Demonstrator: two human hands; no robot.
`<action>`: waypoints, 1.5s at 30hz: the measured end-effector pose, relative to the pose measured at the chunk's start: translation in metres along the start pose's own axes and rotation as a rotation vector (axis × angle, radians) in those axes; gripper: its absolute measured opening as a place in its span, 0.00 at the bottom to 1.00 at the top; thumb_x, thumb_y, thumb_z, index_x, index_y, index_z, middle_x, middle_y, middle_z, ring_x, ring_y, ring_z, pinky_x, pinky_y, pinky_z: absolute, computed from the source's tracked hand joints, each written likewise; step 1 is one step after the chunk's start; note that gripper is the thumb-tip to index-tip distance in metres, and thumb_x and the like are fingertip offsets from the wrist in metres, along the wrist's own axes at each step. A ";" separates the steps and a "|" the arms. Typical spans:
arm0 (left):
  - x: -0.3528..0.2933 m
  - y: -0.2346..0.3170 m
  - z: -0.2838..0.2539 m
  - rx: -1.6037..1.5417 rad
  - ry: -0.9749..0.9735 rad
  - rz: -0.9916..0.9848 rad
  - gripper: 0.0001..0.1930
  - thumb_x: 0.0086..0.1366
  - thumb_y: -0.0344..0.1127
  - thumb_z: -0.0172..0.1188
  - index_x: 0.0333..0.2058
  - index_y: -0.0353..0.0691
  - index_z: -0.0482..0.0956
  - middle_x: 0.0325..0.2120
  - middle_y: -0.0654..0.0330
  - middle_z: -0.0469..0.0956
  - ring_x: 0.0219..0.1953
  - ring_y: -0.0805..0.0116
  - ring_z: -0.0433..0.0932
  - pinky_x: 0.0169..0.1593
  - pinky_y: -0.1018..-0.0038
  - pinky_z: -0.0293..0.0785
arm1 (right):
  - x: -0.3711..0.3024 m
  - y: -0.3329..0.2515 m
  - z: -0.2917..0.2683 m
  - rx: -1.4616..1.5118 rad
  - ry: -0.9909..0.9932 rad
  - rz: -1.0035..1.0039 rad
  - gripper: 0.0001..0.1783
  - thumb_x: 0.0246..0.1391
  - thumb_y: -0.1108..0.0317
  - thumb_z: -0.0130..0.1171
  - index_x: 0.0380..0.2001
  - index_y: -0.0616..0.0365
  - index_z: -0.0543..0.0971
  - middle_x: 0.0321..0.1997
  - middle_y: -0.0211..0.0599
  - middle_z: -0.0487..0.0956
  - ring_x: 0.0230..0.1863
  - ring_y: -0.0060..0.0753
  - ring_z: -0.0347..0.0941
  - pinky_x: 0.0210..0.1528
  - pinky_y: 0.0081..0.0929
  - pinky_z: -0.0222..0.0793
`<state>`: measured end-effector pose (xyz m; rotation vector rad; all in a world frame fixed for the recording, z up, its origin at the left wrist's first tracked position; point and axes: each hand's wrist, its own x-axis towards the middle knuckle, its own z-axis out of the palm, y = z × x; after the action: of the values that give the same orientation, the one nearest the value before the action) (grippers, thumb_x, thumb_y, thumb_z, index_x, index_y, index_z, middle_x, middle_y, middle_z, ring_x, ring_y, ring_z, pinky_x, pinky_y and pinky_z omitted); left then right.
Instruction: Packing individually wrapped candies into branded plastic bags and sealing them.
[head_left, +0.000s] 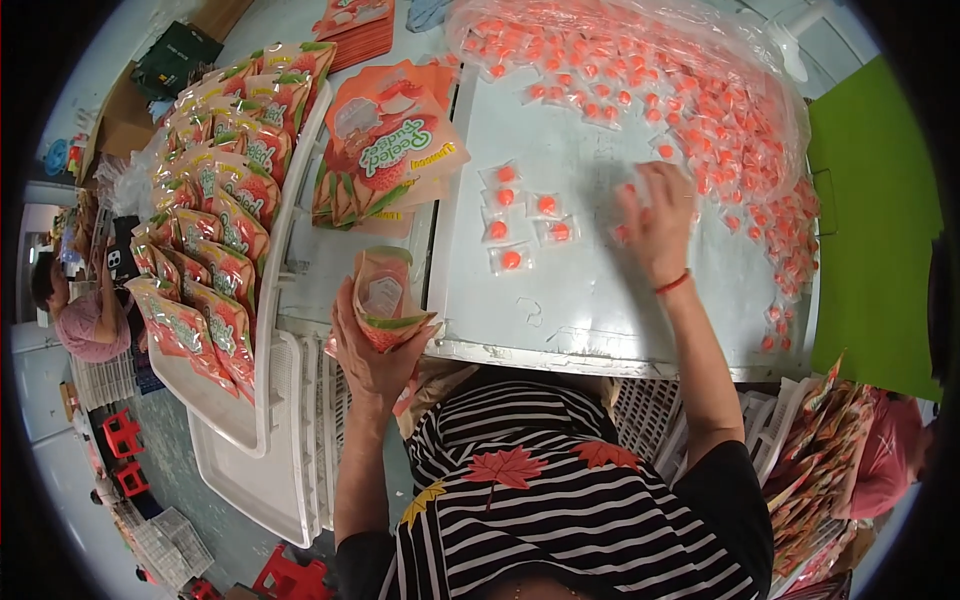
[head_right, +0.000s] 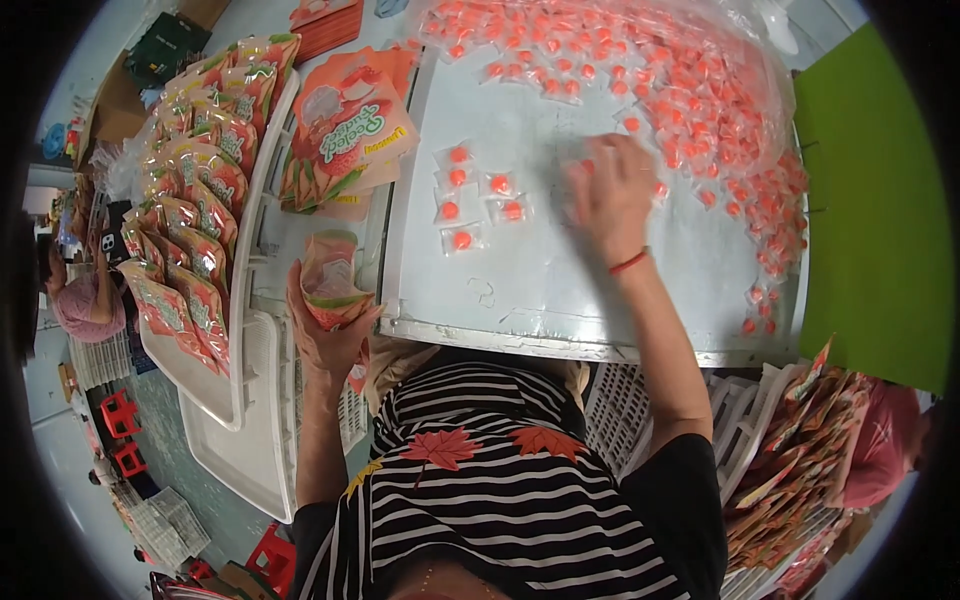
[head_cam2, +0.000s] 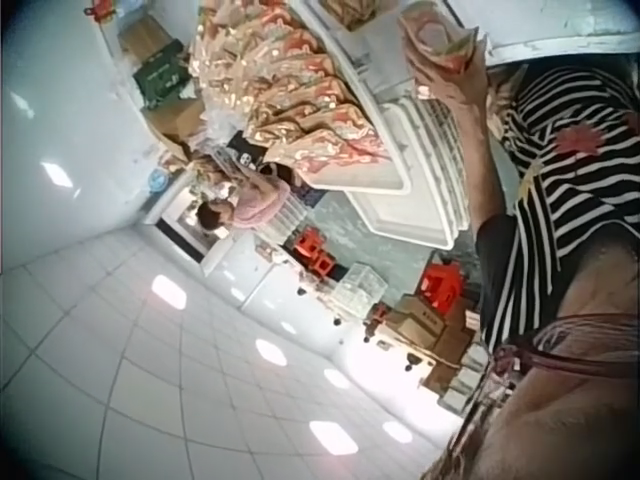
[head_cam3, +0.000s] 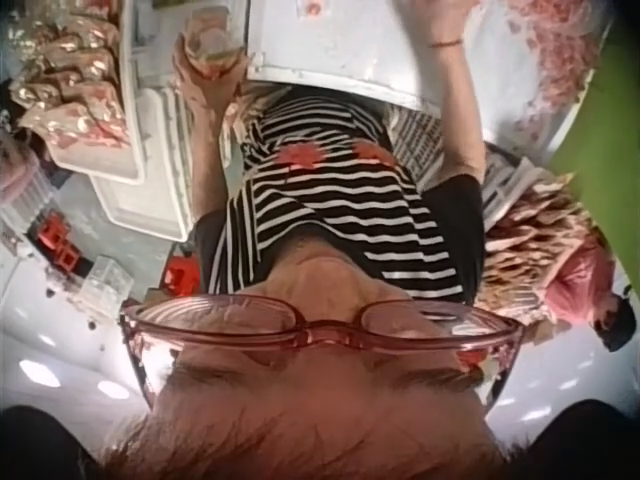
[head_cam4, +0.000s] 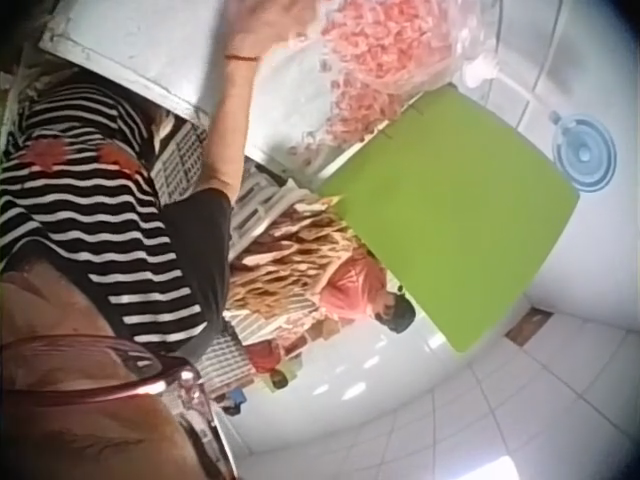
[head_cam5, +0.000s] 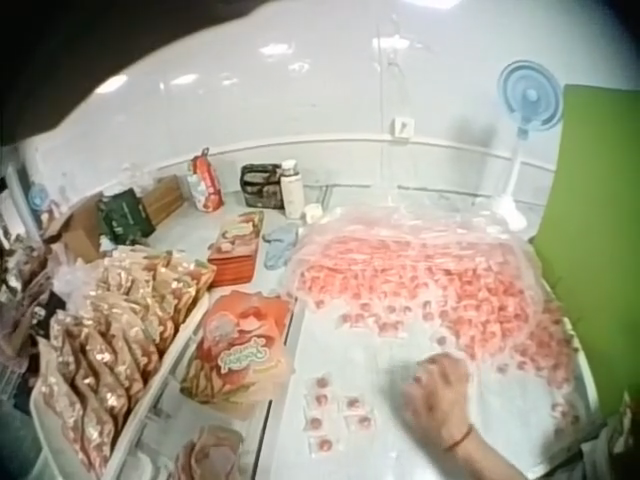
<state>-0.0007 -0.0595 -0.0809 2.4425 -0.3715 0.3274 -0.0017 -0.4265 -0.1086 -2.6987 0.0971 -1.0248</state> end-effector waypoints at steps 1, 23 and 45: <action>0.002 0.001 0.001 0.001 0.012 0.028 0.56 0.35 0.41 0.79 0.61 0.34 0.53 0.51 0.44 0.65 0.51 0.44 0.69 0.51 0.56 0.68 | 0.001 -0.024 0.004 0.106 -0.045 -0.022 0.23 0.48 0.61 0.62 0.46 0.60 0.75 0.51 0.46 0.72 0.52 0.51 0.66 0.54 0.45 0.61; 0.011 -0.002 0.006 -0.118 0.022 0.018 0.55 0.36 0.34 0.78 0.62 0.34 0.53 0.55 0.44 0.63 0.55 0.47 0.67 0.56 0.59 0.65 | -0.047 -0.005 -0.007 0.197 0.027 0.325 0.15 0.58 0.73 0.50 0.50 0.61 0.72 0.53 0.49 0.71 0.53 0.50 0.68 0.55 0.36 0.64; 0.011 0.010 0.009 -0.074 0.006 0.031 0.57 0.33 0.31 0.78 0.63 0.36 0.52 0.56 0.46 0.63 0.56 0.47 0.66 0.58 0.59 0.64 | -0.028 0.059 0.004 0.642 -0.204 0.581 0.24 0.67 0.54 0.36 0.59 0.57 0.61 0.52 0.42 0.75 0.52 0.38 0.72 0.56 0.32 0.64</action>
<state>0.0074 -0.0746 -0.0784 2.3651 -0.4125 0.3285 -0.0186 -0.4787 -0.1451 -1.9868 0.4073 -0.4858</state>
